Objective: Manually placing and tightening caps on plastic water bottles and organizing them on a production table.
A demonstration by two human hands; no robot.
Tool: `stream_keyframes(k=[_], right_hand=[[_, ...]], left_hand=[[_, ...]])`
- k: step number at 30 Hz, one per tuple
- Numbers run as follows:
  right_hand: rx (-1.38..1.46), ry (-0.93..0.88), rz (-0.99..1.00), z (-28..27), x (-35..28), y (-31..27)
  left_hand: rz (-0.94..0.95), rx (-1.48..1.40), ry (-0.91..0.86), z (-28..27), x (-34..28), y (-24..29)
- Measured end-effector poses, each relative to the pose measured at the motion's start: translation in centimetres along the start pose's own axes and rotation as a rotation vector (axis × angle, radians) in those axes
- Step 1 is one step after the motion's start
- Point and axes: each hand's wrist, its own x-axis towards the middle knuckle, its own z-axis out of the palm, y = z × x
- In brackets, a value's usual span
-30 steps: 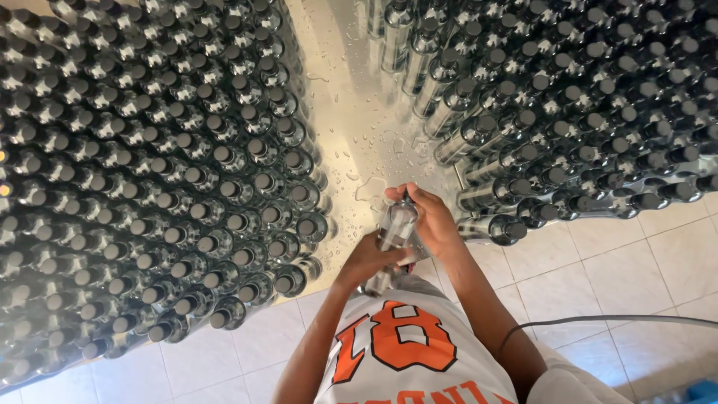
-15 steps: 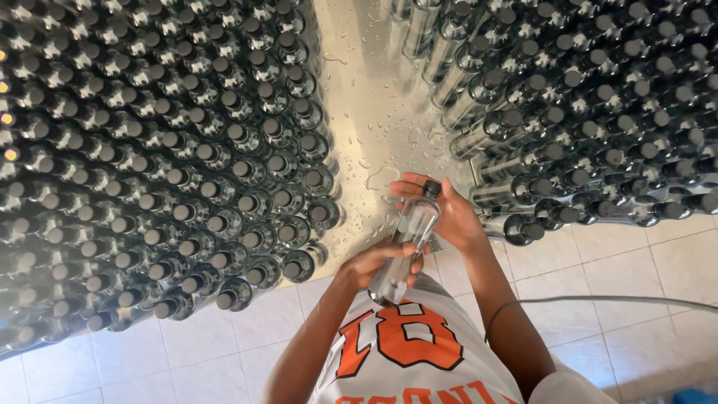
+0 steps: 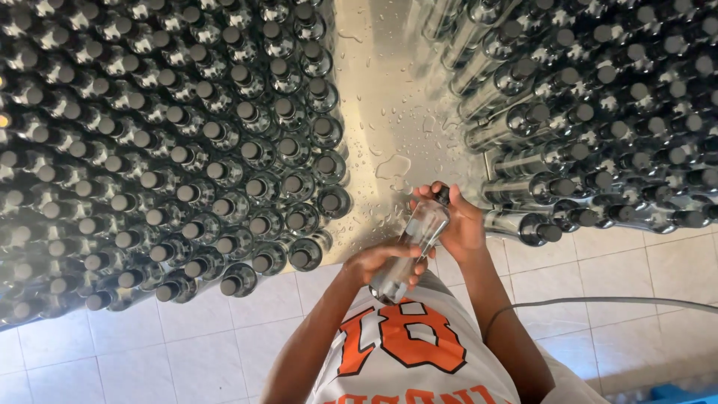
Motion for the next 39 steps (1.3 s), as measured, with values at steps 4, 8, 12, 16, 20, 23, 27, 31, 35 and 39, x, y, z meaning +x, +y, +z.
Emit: stream_keyframes(k=[4,8,12,16,20,23,27,31,35,39], right_hand=[[-0.216,0.178,-0.049,0.2,-0.8,-0.1],[-0.337,0.133,-0.08,0.2,-1.6,-0.5],[-0.353,0.049,-0.112,2.9,-2.5,-1.2],[-0.316,-0.049,-0.081,5.1,-2.5,-2.0],[-0.369,0.034,-0.056,3.0,-1.5,-1.6],[-0.345,0.096,-0.038,1.0,-0.8,-0.7],[-0.38,0.168,-0.015,2.8,-2.0,-0.8],[-0.476,0.253,-0.082,2.7,-2.5,-0.4],[-0.511,0.351,-0.132,2.2,-2.4,0.1],[-0.532,0.424,-0.186,0.7,-2.0,1.2]], left_hand=[[0.051,0.562,0.33,2.5,-0.3,2.1],[0.106,0.852,0.401,3.2,-0.3,1.2],[0.034,0.595,0.275,3.4,-0.5,0.8],[0.022,0.28,0.161,4.4,-0.8,0.7],[-0.015,0.167,0.147,2.2,-0.7,-0.1],[0.012,0.147,0.185,1.9,-0.3,0.2],[0.065,0.278,0.27,2.6,-0.1,-0.1],[0.069,0.673,0.505,2.6,0.7,0.2],[-0.049,1.447,0.986,0.8,3.3,-2.6],[-0.153,1.679,1.137,-1.2,4.3,-3.8]])
